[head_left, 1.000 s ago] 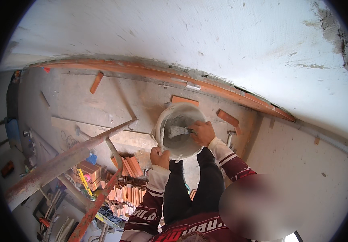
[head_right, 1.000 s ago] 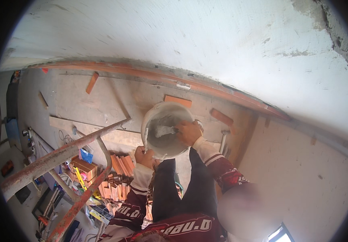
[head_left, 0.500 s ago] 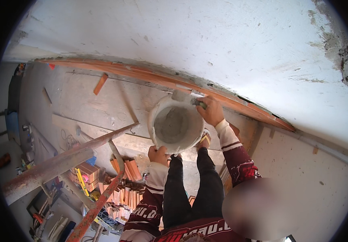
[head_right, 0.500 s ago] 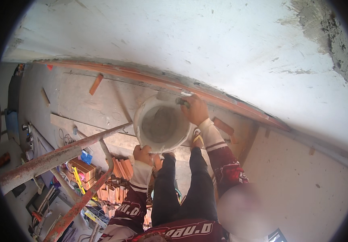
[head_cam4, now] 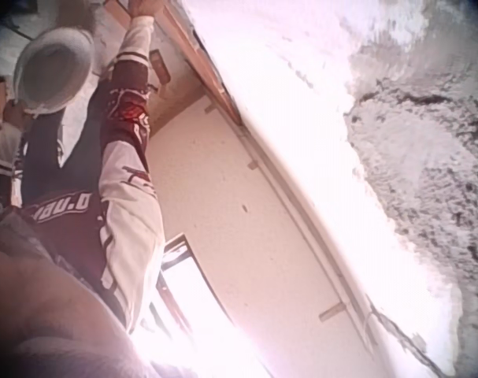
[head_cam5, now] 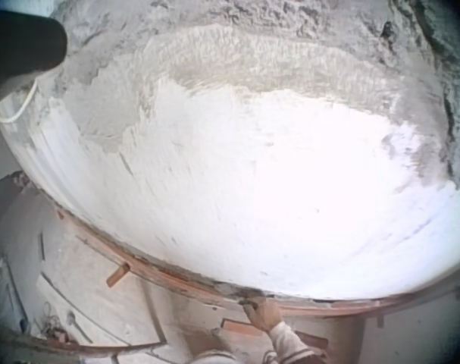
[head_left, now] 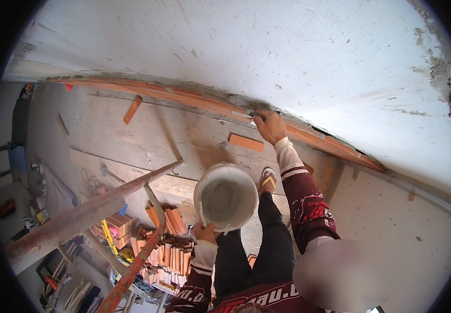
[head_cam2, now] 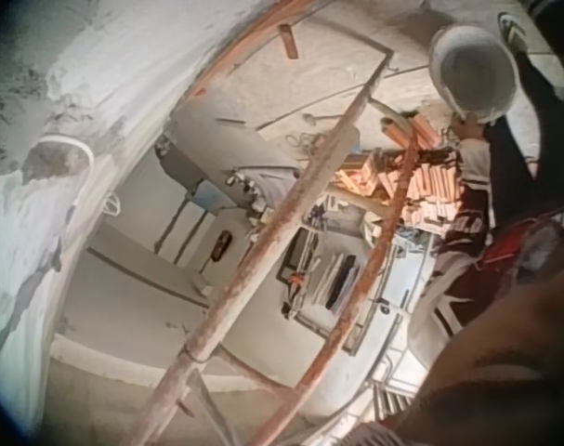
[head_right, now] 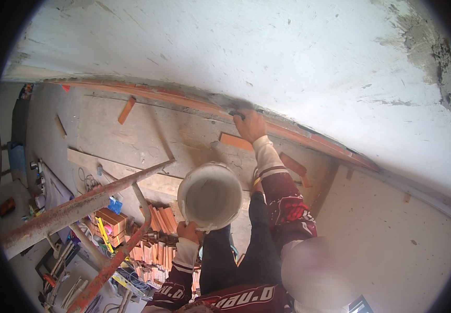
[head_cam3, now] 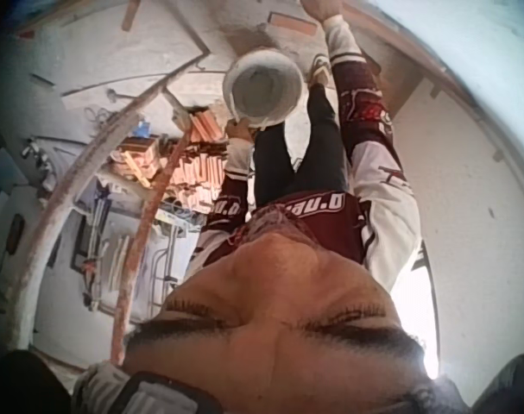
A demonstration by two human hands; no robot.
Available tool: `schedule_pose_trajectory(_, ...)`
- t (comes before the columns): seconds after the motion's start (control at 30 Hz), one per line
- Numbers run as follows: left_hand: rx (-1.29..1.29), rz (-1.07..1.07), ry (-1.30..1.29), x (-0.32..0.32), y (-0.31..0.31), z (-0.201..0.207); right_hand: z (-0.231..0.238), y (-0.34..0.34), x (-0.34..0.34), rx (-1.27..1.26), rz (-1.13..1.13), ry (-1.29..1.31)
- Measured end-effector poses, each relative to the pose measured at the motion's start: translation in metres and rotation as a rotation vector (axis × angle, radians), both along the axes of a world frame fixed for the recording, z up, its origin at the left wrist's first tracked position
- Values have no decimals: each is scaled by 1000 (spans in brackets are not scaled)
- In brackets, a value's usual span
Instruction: The person applies adhesive to a rectangular tile using a trowel and places it onto a curved wall section. They then use a hammer to tap the tile into position and apply grout to the gaps between the tiles.
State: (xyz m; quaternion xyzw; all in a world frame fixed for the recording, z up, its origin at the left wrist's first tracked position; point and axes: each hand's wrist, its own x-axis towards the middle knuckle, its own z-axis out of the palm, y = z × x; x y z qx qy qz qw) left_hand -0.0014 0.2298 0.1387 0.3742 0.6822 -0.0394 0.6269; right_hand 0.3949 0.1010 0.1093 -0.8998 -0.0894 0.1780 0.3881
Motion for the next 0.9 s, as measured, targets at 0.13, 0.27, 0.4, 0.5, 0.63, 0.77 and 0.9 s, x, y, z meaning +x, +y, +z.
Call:
schedule_pose_trajectory(0.13, -23, -58, 32, -26, -2, -7, 4, -5, 2, -13, -36, 10)
schedule_pose_trajectory(0.27, 4, -16, 6, -37, -8, -8, 12, -4, 0, -32, -31, -6)
schedule_pose_trajectory(0.4, 4, 29, -58, -35, -11, -5, 1, -9, -6, -52, -55, -30)
schedule_pose_trajectory(0.5, 5, -48, -44, -33, -6, -1, 0, -14, -14, -13, -111, -42)
schedule_pose_trajectory(0.63, 16, -57, -24, -35, -2, -7, 2, -21, -22, 3, -208, -34)
schedule_pose_trajectory(0.77, 28, -14, -71, -19, -3, 5, 20, -22, -31, -34, -238, 84)
schedule_pose_trajectory(0.9, 105, 30, -104, -22, -7, 0, -20, 7, -49, 187, -88, -251)
